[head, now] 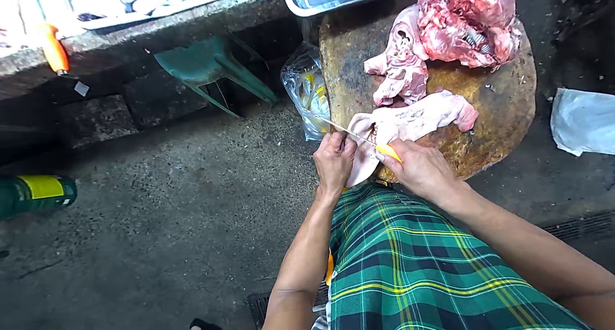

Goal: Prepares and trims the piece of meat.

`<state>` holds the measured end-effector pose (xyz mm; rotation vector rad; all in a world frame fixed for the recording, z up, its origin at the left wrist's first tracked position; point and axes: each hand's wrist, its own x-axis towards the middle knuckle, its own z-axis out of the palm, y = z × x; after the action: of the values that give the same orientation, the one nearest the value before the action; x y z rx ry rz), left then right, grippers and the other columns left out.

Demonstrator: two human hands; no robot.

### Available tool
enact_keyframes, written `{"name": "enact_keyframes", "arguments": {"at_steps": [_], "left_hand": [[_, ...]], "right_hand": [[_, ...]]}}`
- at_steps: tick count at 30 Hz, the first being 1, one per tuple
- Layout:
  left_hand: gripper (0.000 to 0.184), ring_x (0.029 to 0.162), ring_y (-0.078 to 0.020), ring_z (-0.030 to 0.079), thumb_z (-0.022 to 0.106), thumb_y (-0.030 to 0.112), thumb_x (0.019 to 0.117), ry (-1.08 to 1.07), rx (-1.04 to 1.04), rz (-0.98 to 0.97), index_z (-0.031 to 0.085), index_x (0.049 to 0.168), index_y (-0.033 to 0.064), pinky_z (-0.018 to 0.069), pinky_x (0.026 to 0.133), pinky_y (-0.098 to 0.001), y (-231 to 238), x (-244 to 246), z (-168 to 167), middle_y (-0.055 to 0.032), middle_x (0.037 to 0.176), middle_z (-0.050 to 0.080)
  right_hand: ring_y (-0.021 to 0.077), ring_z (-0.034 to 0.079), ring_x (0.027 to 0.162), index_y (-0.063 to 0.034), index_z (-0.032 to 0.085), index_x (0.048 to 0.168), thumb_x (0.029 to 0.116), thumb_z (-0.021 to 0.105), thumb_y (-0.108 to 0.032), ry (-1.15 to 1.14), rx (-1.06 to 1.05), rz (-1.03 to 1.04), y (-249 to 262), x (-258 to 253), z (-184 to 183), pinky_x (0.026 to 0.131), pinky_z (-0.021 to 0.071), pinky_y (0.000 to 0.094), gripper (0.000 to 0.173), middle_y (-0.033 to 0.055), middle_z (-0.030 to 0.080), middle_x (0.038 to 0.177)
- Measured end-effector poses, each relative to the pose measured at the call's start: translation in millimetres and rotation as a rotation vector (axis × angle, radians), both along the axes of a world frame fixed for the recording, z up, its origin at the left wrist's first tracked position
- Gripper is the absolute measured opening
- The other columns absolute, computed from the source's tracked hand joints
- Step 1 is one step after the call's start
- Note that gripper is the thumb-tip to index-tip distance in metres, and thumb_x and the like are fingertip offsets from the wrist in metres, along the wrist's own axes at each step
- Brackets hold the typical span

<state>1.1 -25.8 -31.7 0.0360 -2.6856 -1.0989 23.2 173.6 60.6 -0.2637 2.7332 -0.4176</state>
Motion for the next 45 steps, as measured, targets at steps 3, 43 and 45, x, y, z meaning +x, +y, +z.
{"name": "enact_keyframes", "arguments": {"at_steps": [3,43,45], "left_hand": [[0.013,0.074,-0.0153,0.068,0.068,0.017,0.0939,0.049,-0.004,0.007,0.076,0.097,0.0064,0.0582,0.067,-0.0331,0,5,-7,-0.0062,0.084,0.07],[0.025,0.076,-0.0127,0.071,0.058,0.026,0.1036,-0.13,0.051,-0.148,0.077,0.114,0.0124,0.0605,0.073,-0.0384,5,-5,6,-0.0028,0.089,0.076],[0.02,0.077,-0.0155,0.072,0.062,0.02,0.1002,0.033,-0.002,-0.176,0.077,0.106,0.0075,0.0609,0.071,-0.0377,7,2,1,-0.0055,0.089,0.075]], "right_hand": [[0.0372,0.071,0.081,-0.0094,0.064,0.113,0.1074,0.045,-0.053,-0.056,0.051,-0.129,14,-5,1,0.067,0.0575,0.0582,0.048,0.0151,0.068,0.092],[0.0275,0.068,0.074,-0.015,0.063,0.11,0.1059,0.043,-0.058,-0.16,-0.092,-0.19,20,3,16,0.064,0.0567,0.0532,0.048,0.0074,0.065,0.08],[0.0278,0.068,0.074,-0.0143,0.062,0.107,0.1068,0.042,-0.057,-0.133,-0.043,-0.142,20,7,9,0.064,0.0569,0.0519,0.047,0.0075,0.065,0.081]]}}
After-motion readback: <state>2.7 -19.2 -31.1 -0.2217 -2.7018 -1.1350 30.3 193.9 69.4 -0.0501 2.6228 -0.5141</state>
